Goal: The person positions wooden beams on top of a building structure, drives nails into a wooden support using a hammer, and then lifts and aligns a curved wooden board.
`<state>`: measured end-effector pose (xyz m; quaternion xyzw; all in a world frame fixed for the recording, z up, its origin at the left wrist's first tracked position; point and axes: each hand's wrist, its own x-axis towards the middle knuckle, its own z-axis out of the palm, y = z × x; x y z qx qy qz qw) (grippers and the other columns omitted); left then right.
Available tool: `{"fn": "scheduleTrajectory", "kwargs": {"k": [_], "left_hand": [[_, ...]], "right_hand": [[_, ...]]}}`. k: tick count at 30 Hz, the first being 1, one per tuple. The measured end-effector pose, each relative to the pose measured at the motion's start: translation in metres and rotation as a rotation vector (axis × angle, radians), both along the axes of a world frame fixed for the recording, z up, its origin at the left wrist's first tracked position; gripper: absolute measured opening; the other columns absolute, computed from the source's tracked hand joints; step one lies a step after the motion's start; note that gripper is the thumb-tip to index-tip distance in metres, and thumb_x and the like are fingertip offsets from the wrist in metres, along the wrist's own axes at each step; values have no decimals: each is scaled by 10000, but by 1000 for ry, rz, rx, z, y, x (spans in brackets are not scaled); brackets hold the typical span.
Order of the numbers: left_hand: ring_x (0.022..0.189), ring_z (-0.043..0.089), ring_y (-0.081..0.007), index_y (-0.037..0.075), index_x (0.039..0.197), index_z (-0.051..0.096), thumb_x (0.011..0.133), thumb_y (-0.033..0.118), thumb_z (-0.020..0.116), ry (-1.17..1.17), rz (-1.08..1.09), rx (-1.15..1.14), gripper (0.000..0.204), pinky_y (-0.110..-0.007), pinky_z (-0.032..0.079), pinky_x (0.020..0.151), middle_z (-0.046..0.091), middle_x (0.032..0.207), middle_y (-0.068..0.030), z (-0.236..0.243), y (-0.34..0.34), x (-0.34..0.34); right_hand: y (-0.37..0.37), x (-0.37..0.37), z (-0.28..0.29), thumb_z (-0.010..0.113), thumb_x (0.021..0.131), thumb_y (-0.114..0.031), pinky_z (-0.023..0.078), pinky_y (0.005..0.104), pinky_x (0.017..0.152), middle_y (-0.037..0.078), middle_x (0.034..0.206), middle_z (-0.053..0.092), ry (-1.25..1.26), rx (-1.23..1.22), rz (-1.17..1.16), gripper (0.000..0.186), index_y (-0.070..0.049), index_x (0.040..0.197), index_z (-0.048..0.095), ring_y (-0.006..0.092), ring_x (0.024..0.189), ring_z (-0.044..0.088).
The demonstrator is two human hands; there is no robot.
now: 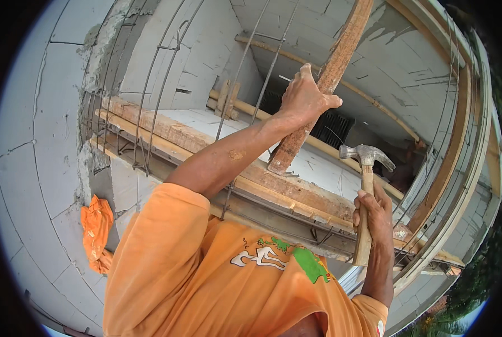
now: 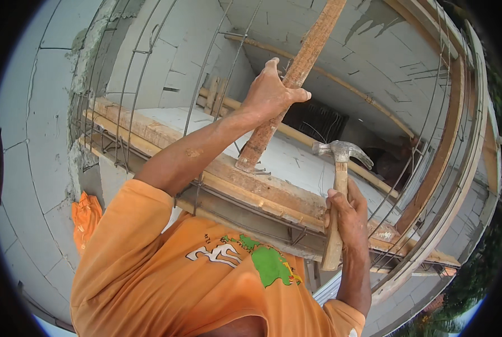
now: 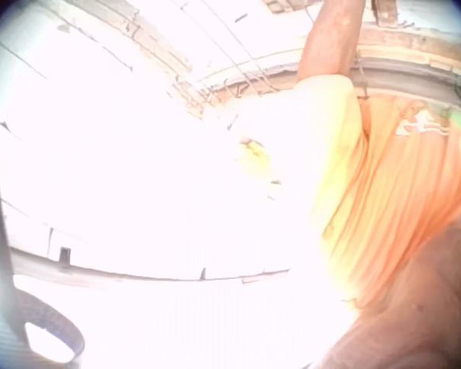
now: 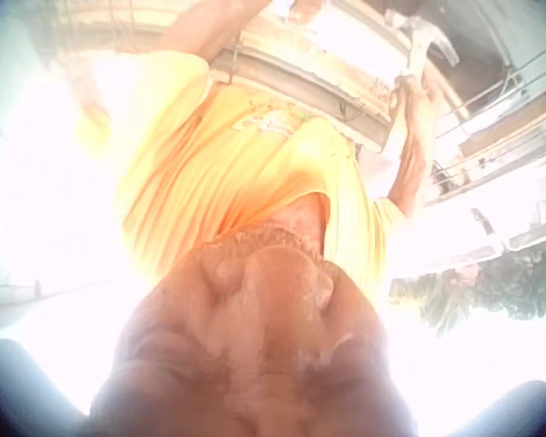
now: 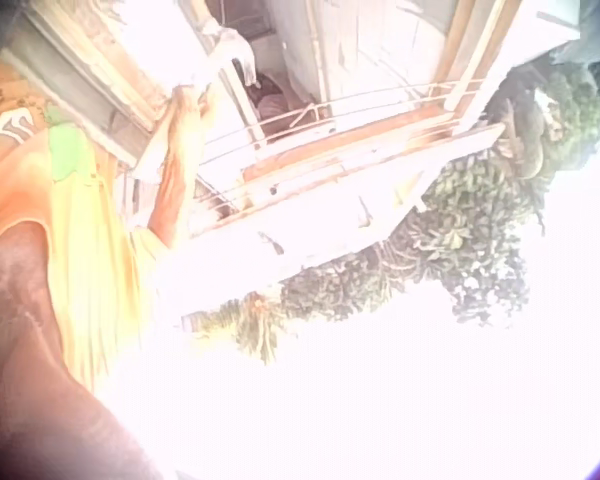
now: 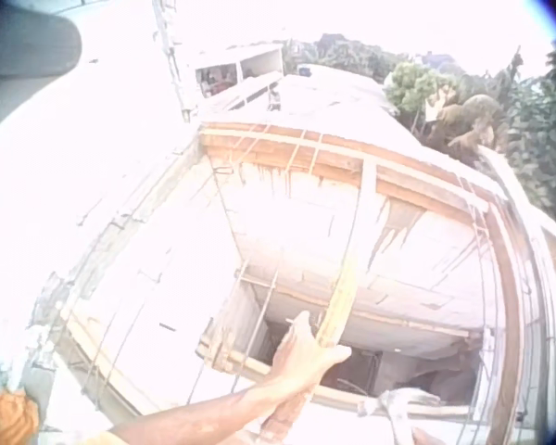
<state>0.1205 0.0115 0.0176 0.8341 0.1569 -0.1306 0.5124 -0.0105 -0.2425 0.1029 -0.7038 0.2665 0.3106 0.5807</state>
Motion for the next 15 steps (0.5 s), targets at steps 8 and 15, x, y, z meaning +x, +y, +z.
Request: {"fn": "scheduleTrajectory", "kwargs": {"k": [8, 15], "left_hand": [[1248, 600, -403, -56, 1389, 526, 855, 454, 779, -746, 238, 186, 780, -479, 490, 1081, 581, 1304, -334, 74, 150, -13], [1172, 631, -416, -118, 1447, 394, 895, 524, 684, -47, 107, -631, 895, -493, 541, 982, 592, 1258, -354, 16, 204, 13]], "right_hand": [[24, -34, 8, 651, 884, -130, 439, 252, 437, 29, 769, 554, -91, -61, 35, 579, 30, 1414, 484, 111, 504, 543], [42, -55, -1, 650, 867, -130, 445, 269, 429, 35, 715, 550, -95, -16, -34, 503, 31, 1326, 521, 131, 473, 549]]}}
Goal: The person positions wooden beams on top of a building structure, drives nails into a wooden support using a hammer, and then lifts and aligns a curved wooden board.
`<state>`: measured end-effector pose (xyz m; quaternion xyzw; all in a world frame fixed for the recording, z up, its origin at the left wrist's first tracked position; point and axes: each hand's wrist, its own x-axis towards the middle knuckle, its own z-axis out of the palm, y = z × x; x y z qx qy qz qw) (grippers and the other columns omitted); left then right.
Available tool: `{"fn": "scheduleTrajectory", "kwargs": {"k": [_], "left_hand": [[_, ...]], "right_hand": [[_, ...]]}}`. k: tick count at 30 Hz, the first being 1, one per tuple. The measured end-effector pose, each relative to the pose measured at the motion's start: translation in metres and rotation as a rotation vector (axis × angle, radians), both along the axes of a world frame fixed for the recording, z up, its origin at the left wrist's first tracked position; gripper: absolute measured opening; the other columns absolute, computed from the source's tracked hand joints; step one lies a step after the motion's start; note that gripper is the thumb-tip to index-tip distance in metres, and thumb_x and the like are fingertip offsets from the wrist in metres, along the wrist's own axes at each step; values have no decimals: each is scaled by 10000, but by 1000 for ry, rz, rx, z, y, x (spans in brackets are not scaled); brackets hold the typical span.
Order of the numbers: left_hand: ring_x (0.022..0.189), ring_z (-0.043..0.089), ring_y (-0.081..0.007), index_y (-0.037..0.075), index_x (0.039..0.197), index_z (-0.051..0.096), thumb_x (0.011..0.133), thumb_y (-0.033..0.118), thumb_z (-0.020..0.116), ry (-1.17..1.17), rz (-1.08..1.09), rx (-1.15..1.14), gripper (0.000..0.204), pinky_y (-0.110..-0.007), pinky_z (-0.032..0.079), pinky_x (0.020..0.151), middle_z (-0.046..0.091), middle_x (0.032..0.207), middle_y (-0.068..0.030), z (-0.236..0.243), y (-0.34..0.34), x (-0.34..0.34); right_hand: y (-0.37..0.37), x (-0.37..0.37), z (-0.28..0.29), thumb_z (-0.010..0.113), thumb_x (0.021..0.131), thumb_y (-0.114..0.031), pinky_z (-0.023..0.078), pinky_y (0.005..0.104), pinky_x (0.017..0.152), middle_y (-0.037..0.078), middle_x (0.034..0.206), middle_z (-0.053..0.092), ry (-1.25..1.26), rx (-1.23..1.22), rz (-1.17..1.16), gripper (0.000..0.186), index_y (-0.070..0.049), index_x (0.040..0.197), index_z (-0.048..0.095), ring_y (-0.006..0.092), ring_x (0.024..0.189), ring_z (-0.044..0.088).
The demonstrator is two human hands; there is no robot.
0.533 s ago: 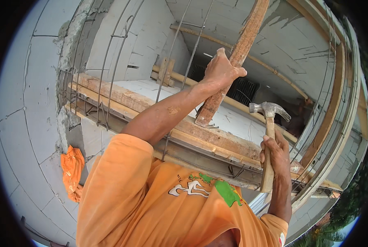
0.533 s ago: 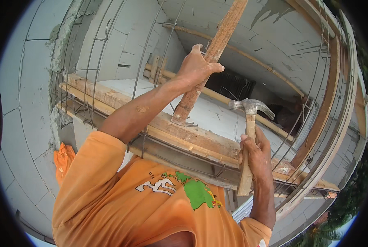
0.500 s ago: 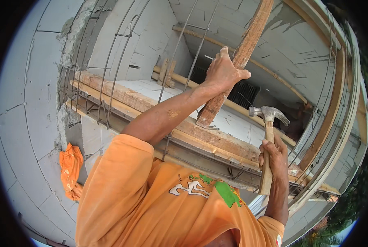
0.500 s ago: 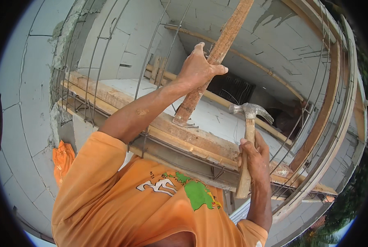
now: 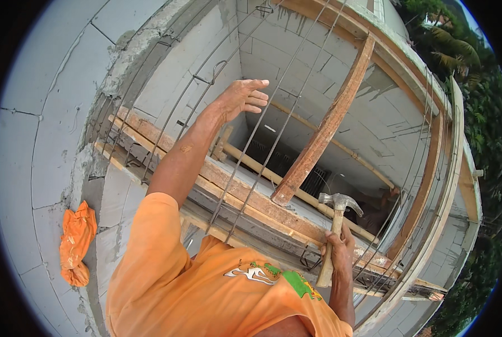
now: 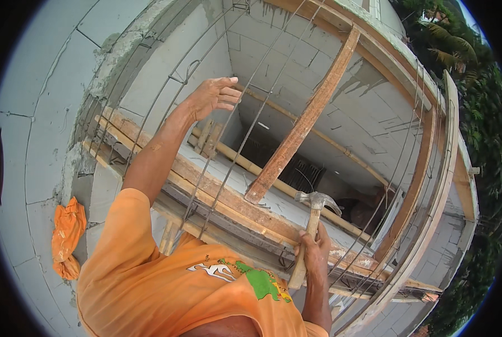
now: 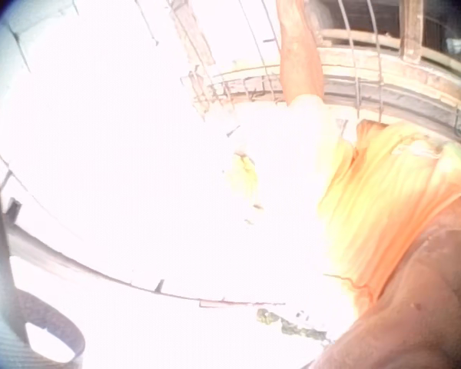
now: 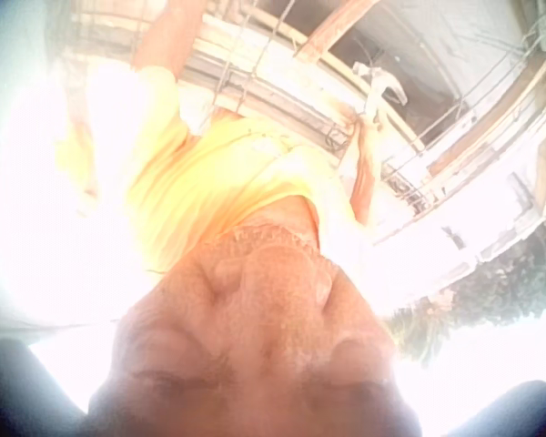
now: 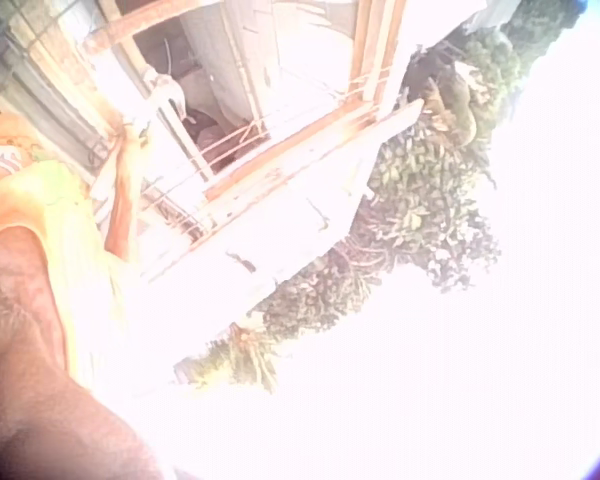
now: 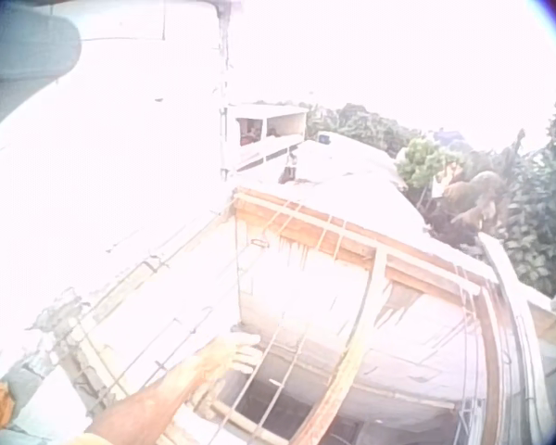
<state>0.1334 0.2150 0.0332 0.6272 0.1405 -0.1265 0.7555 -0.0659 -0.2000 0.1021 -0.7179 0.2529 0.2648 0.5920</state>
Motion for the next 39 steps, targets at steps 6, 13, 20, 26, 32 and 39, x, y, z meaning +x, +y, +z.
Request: {"fn": "scheduleTrajectory", "kwargs": {"k": [6, 13, 20, 26, 32, 39], "left_hand": [[1044, 691, -332, -70, 1457, 383, 988, 466, 557, -42, -282, -648, 734, -442, 596, 860, 650, 1144, -278, -30, -53, 27], [753, 664, -198, -37, 1449, 416, 1010, 338, 523, -180, -289, -693, 587, -309, 572, 628, 646, 910, -126, -7, -44, 28], [796, 695, -209, -59, 1447, 410, 996, 304, 549, -230, -270, -659, 596, -319, 600, 625, 648, 968, -179, -30, -40, 23], [848, 708, -261, -41, 1489, 289, 1008, 290, 522, -261, -237, -739, 629, -361, 590, 650, 652, 1075, -282, -31, -50, 15], [876, 701, -325, -61, 1480, 227, 1034, 239, 453, -225, -377, -776, 583, -438, 583, 738, 628, 1106, -336, -32, -86, 33], [886, 707, -301, -65, 1460, 298, 1039, 294, 491, -282, -333, -670, 586, -425, 589, 724, 635, 1115, -324, -39, -63, 30]], "right_hand": [[-6, -8, -12, 658, 865, -113, 456, 294, 410, 56, 752, 581, -56, 18, -93, 575, 30, 1394, 482, 151, 473, 564], [-6, -6, 6, 664, 880, -157, 432, 251, 388, 42, 726, 572, -171, -112, -54, 571, 16, 1401, 505, 116, 448, 537], [15, 46, 64, 749, 862, -203, 436, 229, 426, 46, 782, 601, -228, -314, 225, 759, 39, 1500, 419, 94, 515, 546], [44, 82, 66, 734, 879, -193, 428, 230, 424, 43, 766, 593, -317, -325, 277, 743, 33, 1508, 411, 99, 521, 548], [42, 84, 45, 731, 876, -184, 405, 223, 386, 50, 749, 596, -303, -285, 203, 736, 53, 1496, 413, 103, 477, 543], [15, 70, 26, 752, 866, -166, 411, 228, 371, 92, 845, 600, -372, -285, 87, 740, 69, 1483, 420, 116, 470, 544]]}}
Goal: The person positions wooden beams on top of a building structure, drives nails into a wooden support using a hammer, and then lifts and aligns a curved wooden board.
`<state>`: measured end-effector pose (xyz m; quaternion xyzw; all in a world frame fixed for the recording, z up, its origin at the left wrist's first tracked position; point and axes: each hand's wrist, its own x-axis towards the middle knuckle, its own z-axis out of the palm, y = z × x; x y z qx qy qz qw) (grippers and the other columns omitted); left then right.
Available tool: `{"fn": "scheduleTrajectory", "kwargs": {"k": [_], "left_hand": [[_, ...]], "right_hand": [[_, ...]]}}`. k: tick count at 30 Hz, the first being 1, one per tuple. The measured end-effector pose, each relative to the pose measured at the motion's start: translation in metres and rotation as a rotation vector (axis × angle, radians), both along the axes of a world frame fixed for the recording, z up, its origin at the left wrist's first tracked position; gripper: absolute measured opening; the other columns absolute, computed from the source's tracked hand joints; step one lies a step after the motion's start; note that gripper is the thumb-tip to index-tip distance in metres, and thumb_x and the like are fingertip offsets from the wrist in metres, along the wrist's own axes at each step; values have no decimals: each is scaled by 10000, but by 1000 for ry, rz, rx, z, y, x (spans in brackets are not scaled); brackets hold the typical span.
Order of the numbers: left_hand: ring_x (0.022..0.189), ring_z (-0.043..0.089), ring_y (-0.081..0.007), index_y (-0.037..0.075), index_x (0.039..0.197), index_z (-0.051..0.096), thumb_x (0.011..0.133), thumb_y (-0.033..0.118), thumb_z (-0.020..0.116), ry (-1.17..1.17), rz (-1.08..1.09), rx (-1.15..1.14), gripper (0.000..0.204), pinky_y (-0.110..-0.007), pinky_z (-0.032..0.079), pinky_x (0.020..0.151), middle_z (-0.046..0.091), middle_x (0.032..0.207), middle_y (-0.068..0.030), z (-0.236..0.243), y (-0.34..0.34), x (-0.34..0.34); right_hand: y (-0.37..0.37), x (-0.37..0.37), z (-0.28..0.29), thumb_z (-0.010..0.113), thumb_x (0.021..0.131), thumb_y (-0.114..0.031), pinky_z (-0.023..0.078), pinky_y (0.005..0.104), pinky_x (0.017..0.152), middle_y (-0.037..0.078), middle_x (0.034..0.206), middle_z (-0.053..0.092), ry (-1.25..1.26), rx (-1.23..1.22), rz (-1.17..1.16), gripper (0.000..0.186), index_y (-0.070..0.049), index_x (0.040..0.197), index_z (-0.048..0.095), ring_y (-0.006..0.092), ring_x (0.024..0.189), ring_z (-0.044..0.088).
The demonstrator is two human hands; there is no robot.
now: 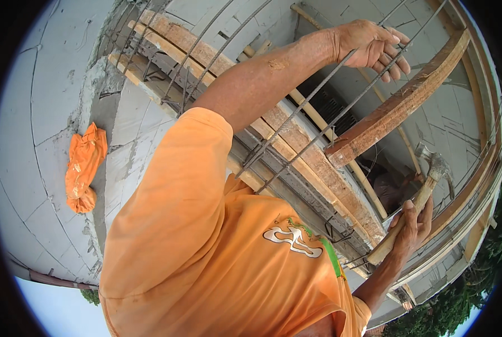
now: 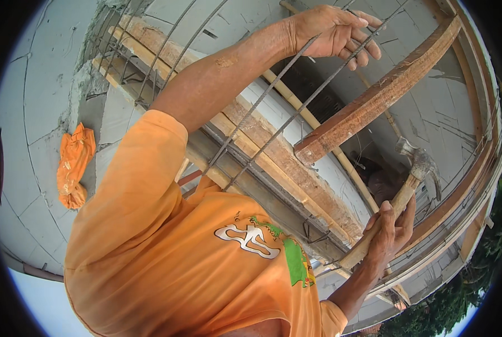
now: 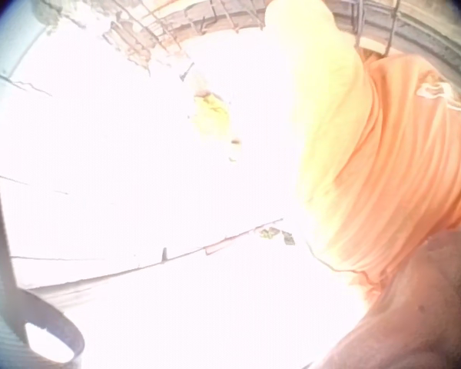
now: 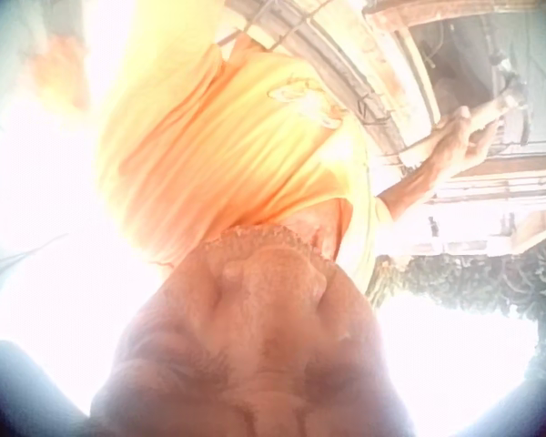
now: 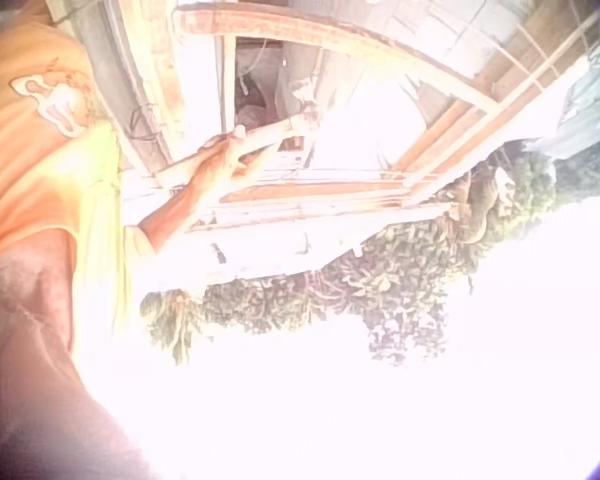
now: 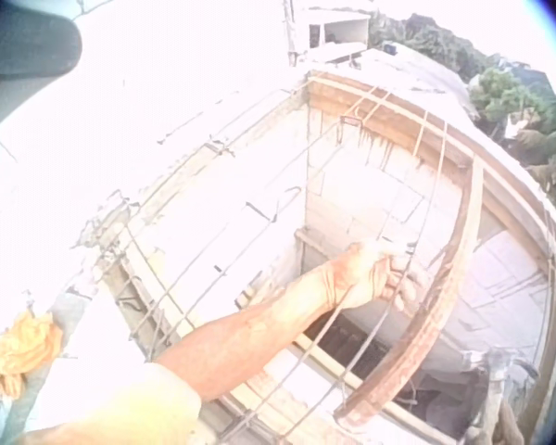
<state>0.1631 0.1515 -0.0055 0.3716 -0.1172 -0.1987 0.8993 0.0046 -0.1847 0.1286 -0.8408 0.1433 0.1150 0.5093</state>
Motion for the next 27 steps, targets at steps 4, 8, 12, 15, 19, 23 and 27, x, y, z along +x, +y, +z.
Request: {"fn": "scheduleTrajectory", "kwargs": {"k": [4, 8, 12, 15, 19, 23, 27], "left_hand": [[1028, 689, -453, -105, 1461, 221, 1047, 251, 450, -12, 6, 31, 592, -510, 612, 869, 591, 1170, -409, -14, 0, 10], [1050, 688, -455, -119, 1447, 262, 1037, 294, 497, -17, 48, 119, 627, -504, 626, 871, 576, 1192, -426, -11, 1, 6], [885, 716, -279, -69, 1444, 334, 1045, 317, 507, 44, 73, 173, 581, -399, 613, 754, 648, 1081, -291, 8, 1, -8], [851, 730, -236, -83, 1434, 351, 1058, 344, 496, -2, 90, 199, 586, -365, 630, 756, 664, 1013, -217, 8, 10, -7], [965, 716, -279, -42, 1432, 405, 989, 246, 614, 11, -5, 141, 568, -395, 617, 828, 659, 1118, -210, 30, -15, 2], [836, 730, -285, -172, 1418, 320, 1056, 239, 461, -174, -34, 81, 566, -430, 637, 725, 665, 986, -293, 61, -28, 0], [906, 719, -299, -80, 1316, 468, 984, 141, 578, -174, -10, 113, 414, -429, 622, 767, 662, 1040, -261, 78, -8, -8]], "right_hand": [[-5, -5, -6, 736, 882, -146, 392, 232, 367, 83, 845, 596, -55, -9, -21, 707, 52, 1486, 427, 115, 468, 540], [-4, -15, -6, 716, 894, -115, 391, 229, 384, 66, 837, 587, -64, 13, -12, 678, 41, 1489, 430, 104, 481, 534], [0, -27, -5, 694, 909, -91, 408, 225, 421, 54, 843, 584, -59, 72, 10, 668, 33, 1502, 412, 93, 511, 526], [1, -33, -6, 691, 912, -84, 415, 219, 439, 60, 866, 590, -72, 121, 8, 671, 30, 1507, 404, 92, 531, 530], [-7, -47, -12, 697, 904, -77, 417, 218, 436, 79, 899, 596, -73, 97, -61, 659, 38, 1493, 423, 99, 534, 536], [-20, -52, -17, 701, 900, -71, 415, 219, 426, 91, 920, 593, -96, 113, -122, 656, 43, 1486, 429, 106, 534, 541], [-29, -59, -17, 707, 904, -79, 419, 220, 424, 87, 919, 591, -114, 119, -169, 652, 40, 1484, 434, 108, 535, 541]]}}
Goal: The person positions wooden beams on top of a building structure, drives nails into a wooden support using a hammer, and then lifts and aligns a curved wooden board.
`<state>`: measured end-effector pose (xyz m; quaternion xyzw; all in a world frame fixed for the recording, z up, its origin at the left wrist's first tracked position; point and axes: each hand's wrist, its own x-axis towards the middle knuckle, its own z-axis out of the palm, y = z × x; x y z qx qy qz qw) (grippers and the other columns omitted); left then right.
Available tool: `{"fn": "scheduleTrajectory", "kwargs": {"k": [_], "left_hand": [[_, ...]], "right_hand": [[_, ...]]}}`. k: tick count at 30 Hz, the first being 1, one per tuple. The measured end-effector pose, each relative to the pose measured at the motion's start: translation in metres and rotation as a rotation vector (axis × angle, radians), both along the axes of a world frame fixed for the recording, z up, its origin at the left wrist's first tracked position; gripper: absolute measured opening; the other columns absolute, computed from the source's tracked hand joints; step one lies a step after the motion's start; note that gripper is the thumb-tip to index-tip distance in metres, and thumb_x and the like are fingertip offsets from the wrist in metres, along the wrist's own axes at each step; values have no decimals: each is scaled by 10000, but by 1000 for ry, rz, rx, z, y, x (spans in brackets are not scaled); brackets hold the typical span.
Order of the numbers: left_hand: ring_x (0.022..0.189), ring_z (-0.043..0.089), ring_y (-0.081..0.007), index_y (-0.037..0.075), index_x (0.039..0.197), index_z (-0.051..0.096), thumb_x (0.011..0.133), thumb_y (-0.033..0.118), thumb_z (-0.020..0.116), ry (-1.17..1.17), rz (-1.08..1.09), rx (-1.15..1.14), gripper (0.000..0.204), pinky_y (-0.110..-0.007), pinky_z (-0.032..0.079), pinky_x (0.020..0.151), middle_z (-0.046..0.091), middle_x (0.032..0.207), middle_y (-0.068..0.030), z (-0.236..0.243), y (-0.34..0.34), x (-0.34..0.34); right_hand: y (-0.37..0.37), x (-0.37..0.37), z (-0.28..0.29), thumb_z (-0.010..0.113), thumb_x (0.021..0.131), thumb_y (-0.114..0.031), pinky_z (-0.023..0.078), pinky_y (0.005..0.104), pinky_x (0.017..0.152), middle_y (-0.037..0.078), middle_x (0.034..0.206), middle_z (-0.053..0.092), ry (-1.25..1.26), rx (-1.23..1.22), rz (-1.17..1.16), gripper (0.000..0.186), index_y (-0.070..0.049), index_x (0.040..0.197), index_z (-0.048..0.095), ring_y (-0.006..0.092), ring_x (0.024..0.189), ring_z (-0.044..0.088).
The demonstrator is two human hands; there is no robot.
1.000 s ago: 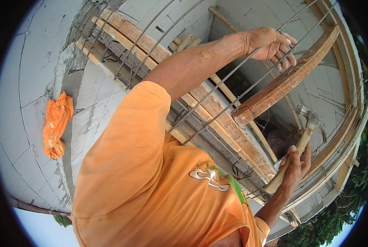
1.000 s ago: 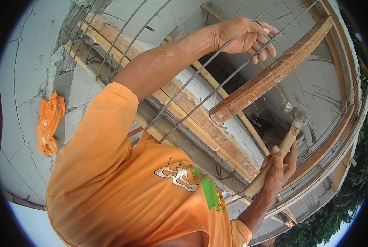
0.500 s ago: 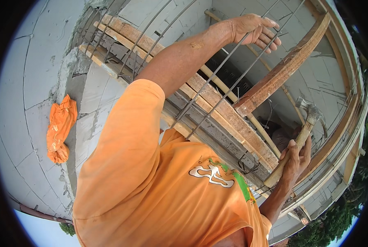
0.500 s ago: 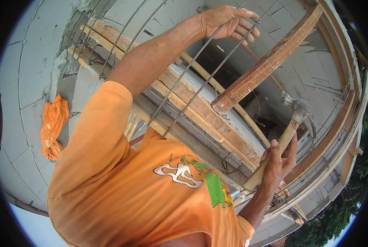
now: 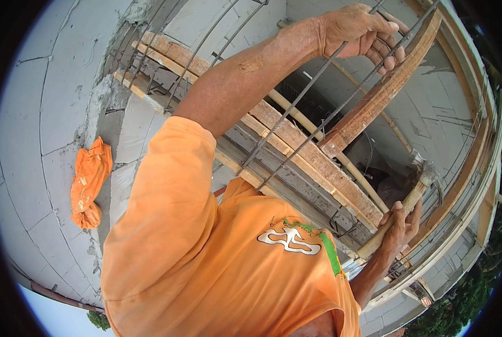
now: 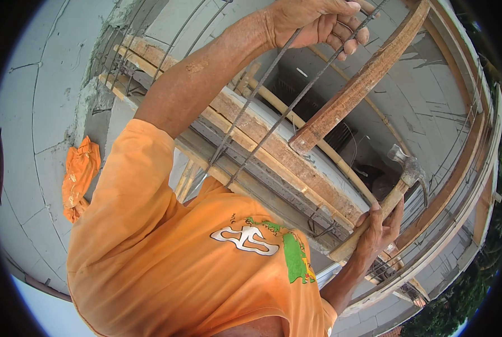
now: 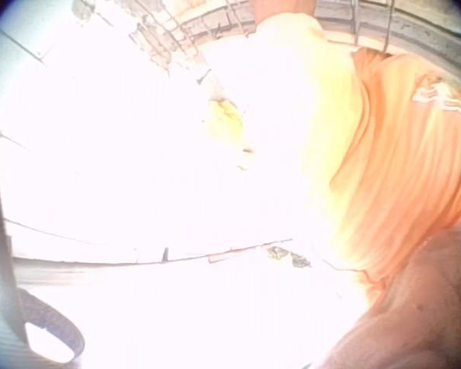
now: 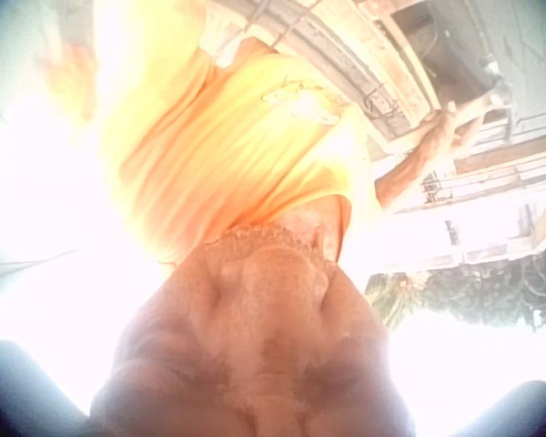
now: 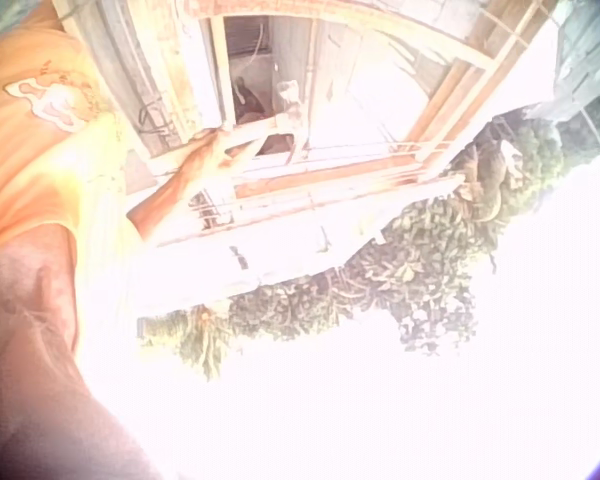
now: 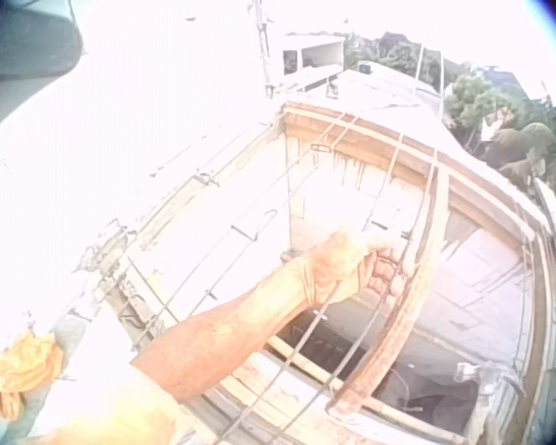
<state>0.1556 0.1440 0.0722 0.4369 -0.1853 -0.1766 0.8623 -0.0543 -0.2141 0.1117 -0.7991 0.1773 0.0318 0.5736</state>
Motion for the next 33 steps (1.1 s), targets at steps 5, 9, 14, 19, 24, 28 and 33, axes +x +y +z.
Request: {"fn": "scheduleTrajectory", "kwargs": {"k": [5, 9, 14, 19, 24, 28, 33], "left_hand": [[822, 731, -297, -16, 1094, 631, 1062, 227, 483, 221, 9, -155, 286, -464, 611, 716, 731, 955, -167, -19, 62, -2], [820, 730, -298, -11, 1124, 624, 1060, 211, 475, 206, 156, -76, 275, -453, 607, 694, 730, 962, -169, -12, 95, -10], [820, 734, -277, 3, 1220, 589, 1053, 195, 482, 215, 282, -31, 276, -441, 610, 701, 730, 951, -161, -41, 118, -19], [803, 727, -262, 2, 1204, 604, 1040, 177, 484, 272, 494, 22, 269, -379, 603, 708, 736, 972, -150, -42, 151, -38], [846, 723, -277, -8, 1177, 629, 1033, 205, 487, 236, 576, 49, 294, -396, 592, 742, 737, 983, -166, -55, 174, -51], [853, 726, -283, -21, 1180, 626, 1029, 193, 481, 252, 643, 28, 300, -402, 589, 758, 737, 983, -172, -73, 203, -64], [855, 726, -280, -26, 1180, 622, 1035, 188, 469, 236, 651, 40, 301, -417, 596, 783, 733, 970, -170, -66, 198, -60]], "right_hand": [[-18, -8, 4, 710, 916, -83, 427, 224, 430, 89, 934, 602, -11, -72, -48, 671, 27, 1506, 411, 106, 541, 540], [-28, -17, 8, 708, 919, -80, 423, 229, 434, 92, 938, 606, 0, -87, -89, 684, 23, 1518, 394, 109, 548, 539], [-48, -33, 6, 705, 921, -80, 399, 243, 415, 97, 892, 609, -38, -101, -129, 707, 44, 1526, 361, 117, 521, 532], [-34, -18, 21, 719, 914, -71, 409, 238, 431, 101, 940, 614, -34, -133, -58, 714, 33, 1527, 369, 116, 531, 534], [-23, -14, 22, 742, 903, -79, 428, 228, 459, 118, 994, 621, -50, -119, -26, 721, 38, 1518, 385, 113, 583, 548], [-31, -15, 15, 750, 891, -65, 435, 227, 463, 120, 978, 628, -15, -127, -17, 736, 37, 1520, 383, 113, 581, 553], [-36, -16, 11, 751, 888, -71, 436, 223, 461, 108, 951, 627, -8, -182, -16, 744, 38, 1522, 378, 112, 573, 556]]}}
